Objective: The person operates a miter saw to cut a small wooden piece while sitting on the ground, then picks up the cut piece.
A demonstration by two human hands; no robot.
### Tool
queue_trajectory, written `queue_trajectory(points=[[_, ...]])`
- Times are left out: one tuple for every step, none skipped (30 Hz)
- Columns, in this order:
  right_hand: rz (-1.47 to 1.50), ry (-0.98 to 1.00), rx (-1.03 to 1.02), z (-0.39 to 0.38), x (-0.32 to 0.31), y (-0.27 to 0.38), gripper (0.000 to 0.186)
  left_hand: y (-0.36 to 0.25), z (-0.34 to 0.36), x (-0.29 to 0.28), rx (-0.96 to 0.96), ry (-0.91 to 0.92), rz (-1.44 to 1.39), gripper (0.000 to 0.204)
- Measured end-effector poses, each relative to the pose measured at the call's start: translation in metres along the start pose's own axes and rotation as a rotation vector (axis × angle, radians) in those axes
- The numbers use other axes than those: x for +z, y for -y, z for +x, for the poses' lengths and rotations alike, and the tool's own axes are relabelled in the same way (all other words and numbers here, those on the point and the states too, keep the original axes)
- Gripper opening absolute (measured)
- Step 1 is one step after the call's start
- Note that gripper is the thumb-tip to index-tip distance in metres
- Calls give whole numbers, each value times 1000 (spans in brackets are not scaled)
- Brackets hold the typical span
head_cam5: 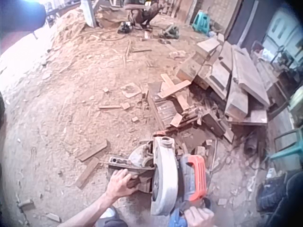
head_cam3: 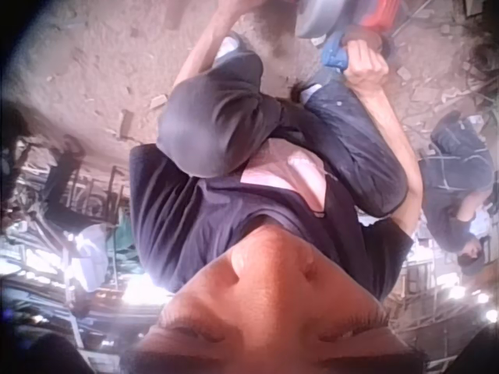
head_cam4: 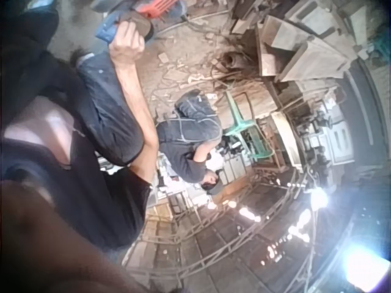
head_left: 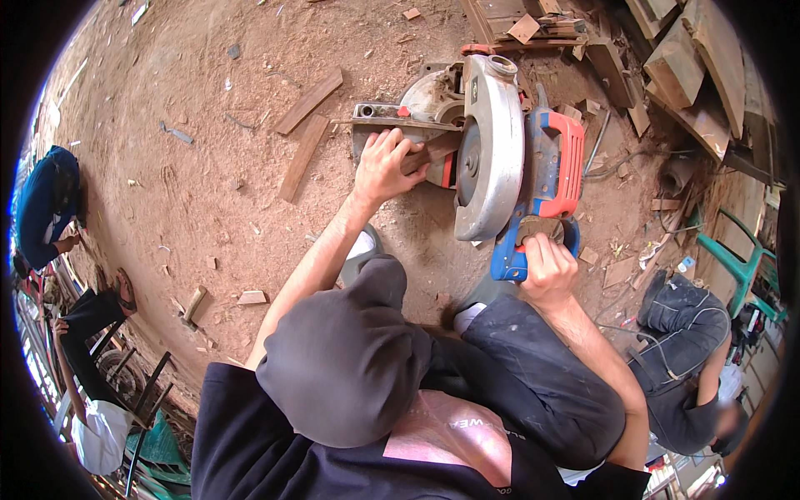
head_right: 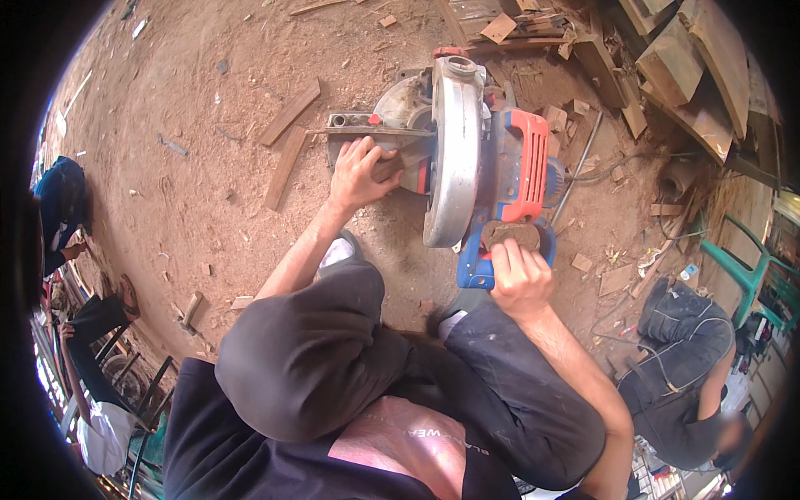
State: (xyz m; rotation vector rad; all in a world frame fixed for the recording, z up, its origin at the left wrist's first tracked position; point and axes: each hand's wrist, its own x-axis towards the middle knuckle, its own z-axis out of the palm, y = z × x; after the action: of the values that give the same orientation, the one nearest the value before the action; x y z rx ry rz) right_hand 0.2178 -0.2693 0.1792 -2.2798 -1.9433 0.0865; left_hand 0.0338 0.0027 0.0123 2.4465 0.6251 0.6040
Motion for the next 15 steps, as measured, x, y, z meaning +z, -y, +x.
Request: queue_trajectory(points=[[2,8,2,-1,1,0,10,0,0,0,5,2,-2,40],[3,16,5,-2,2,-1,10,0,0,0,11,5,-5,40],[4,24,7,-3,3,-1,10,0,0,0,14,2,-4,40],[3,17,5,-2,3,-1,10,-1,0,0,17,-2,-4,40],[3,11,2,-2,3,-1,10,-1,1,0,21,-7,-3,40],[1,4,0,-2,3,-1,10,-1,1,0,21,-7,0,40],[-2,2,-1,-2,3,-1,10,-1,1,0,20,-7,4,40],[-6,0,-2,-1,3,0,10,-1,1,0,19,-7,7,41],[-10,-2,-2,-1,2,0,10,-1,2,-1,24,-14,5,41],[-6,-5,-5,-1,3,0,10,-1,2,-1,25,-19,2,41],[-2,-8,-7,-1,3,0,10,-1,2,-2,27,-25,0,41],[1,-11,-9,-1,4,0,9,-2,2,-2,23,-23,-4,41],[-3,-13,-9,0,3,1,9,-1,2,-1,21,-22,-10,41],[-7,-16,-8,1,3,1,9,-1,3,-1,19,-21,-15,40],[-11,-19,-8,1,2,1,9,-1,2,-1,18,-19,-14,40]])
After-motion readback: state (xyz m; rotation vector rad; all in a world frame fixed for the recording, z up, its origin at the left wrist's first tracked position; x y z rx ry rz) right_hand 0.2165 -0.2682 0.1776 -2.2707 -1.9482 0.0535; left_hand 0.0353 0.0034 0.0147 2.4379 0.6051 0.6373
